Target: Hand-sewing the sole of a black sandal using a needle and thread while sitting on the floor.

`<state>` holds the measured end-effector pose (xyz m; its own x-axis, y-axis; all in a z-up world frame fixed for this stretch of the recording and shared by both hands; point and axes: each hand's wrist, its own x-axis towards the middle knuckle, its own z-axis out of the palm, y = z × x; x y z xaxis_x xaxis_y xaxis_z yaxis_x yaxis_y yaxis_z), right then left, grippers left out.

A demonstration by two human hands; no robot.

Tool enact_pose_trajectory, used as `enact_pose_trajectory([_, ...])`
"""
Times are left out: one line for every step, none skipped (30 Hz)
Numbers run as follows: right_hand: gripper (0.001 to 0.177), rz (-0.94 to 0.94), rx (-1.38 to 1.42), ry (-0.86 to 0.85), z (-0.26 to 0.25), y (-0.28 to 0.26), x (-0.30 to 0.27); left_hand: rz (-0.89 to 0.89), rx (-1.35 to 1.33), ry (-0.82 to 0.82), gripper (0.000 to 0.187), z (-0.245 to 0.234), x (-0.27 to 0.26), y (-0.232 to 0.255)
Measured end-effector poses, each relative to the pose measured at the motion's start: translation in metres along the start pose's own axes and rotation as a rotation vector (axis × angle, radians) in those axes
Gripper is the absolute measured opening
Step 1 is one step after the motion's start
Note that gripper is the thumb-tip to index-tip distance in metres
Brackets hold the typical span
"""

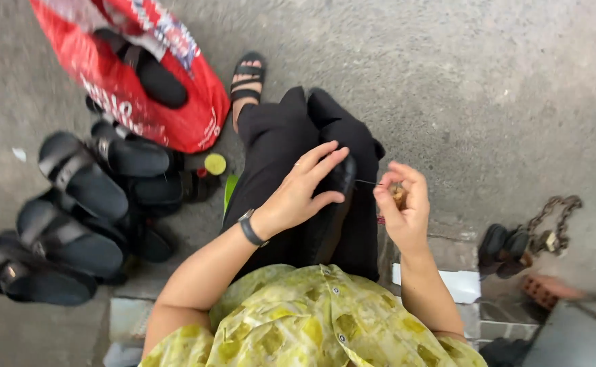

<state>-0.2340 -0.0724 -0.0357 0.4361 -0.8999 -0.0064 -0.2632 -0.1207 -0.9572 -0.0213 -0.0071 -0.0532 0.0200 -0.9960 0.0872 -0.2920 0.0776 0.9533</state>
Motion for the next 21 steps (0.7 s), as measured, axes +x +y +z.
enact_pose_trajectory([0.038, 0.005, -0.009, -0.027, -0.001, 0.001, 0.001, -0.015, -0.011, 0.022, 0.075, 0.0, -0.001, -0.002])
enact_pose_trajectory([0.038, -0.019, -0.035, -0.053, -0.002, 0.002, 0.002, 0.002, 0.008, 0.013, 0.073, 0.0, -0.002, -0.003])
enact_pose_trajectory([0.038, -0.044, -0.061, -0.075, -0.002, 0.003, 0.002, 0.021, 0.028, 0.0, 0.071, 0.0, -0.004, -0.006])
enact_pose_trajectory([0.038, -0.04, -0.069, -0.097, -0.004, 0.002, 0.004, 0.01, 0.017, 0.018, 0.071, -0.002, -0.005, -0.007])
enact_pose_trajectory([0.034, -0.041, -0.11, -0.106, -0.008, 0.0, 0.006, 0.044, 0.037, 0.018, 0.07, -0.002, -0.005, -0.008])
enact_pose_trajectory([0.029, -0.043, -0.151, -0.115, -0.012, -0.002, 0.008, 0.078, 0.057, 0.018, 0.07, -0.002, -0.004, -0.009])
enact_pose_trajectory([0.029, -0.042, -0.163, -0.126, -0.015, -0.004, 0.009, 0.075, 0.046, 0.03, 0.07, -0.003, -0.003, -0.009])
enact_pose_trajectory([0.028, -0.055, -0.187, -0.133, -0.018, -0.005, 0.01, 0.093, 0.142, 0.021, 0.069, -0.003, -0.003, -0.009])
enact_pose_trajectory([0.028, -0.067, -0.209, -0.14, -0.021, -0.007, 0.012, 0.108, 0.24, 0.012, 0.069, -0.003, -0.002, -0.008])
enact_pose_trajectory([0.028, -0.065, -0.218, -0.154, -0.021, -0.01, 0.015, 0.101, 0.23, 0.023, 0.069, -0.002, 0.0, -0.009])
enact_pose_trajectory([0.028, -0.091, -0.309, -0.17, -0.021, -0.013, 0.017, 0.117, 0.3, 0.038, 0.071, -0.001, 0.001, -0.01])
enact_pose_trajectory([0.029, -0.118, -0.398, -0.186, -0.021, -0.017, 0.019, 0.132, 0.371, 0.052, 0.073, 0.0, 0.002, -0.011])
enact_pose_trajectory([0.029, -0.116, -0.41, -0.2, -0.018, -0.019, 0.02, 0.124, 0.358, 0.063, 0.073, 0.003, 0.002, -0.012])
enact_pose_trajectory([0.028, -0.144, -0.474, -0.199, -0.016, -0.022, 0.02, 0.125, 0.412, 0.079, 0.075, 0.005, 0.003, -0.012])
enact_pose_trajectory([0.027, -0.173, -0.536, -0.199, -0.012, -0.024, 0.021, 0.123, 0.467, 0.096, 0.078, 0.006, 0.004, -0.014])
enact_pose_trajectory([0.027, -0.172, -0.546, -0.215, -0.013, -0.024, 0.018, 0.113, 0.455, 0.107, 0.078, 0.013, 0.003, -0.017])
enact_pose_trajectory([0.031, -0.17, -0.511, -0.219, -0.014, -0.023, 0.015, 0.089, 0.542, 0.14, 0.086, 0.02, 0.002, -0.021])
enact_pose_trajectory([0.035, -0.167, -0.477, -0.223, -0.016, -0.021, 0.011, 0.064, 0.628, 0.173, 0.093, 0.027, 0.0, -0.023])
enact_pose_trajectory([0.035, -0.165, -0.482, -0.232, -0.015, -0.029, 0.011, 0.056, 0.622, 0.178, 0.093, 0.029, -0.001, -0.025])
enact_pose_trajectory([0.024, -0.207, -0.603, -0.273, -0.016, -0.037, 0.012, 0.057, 0.63, 0.205, 0.092, 0.032, -0.002, -0.025])
enact_pose_trajectory([0.016, -0.249, -0.728, -0.304, -0.018, -0.046, 0.011, 0.067, 0.638, 0.228, 0.09, 0.035, -0.002, -0.024])
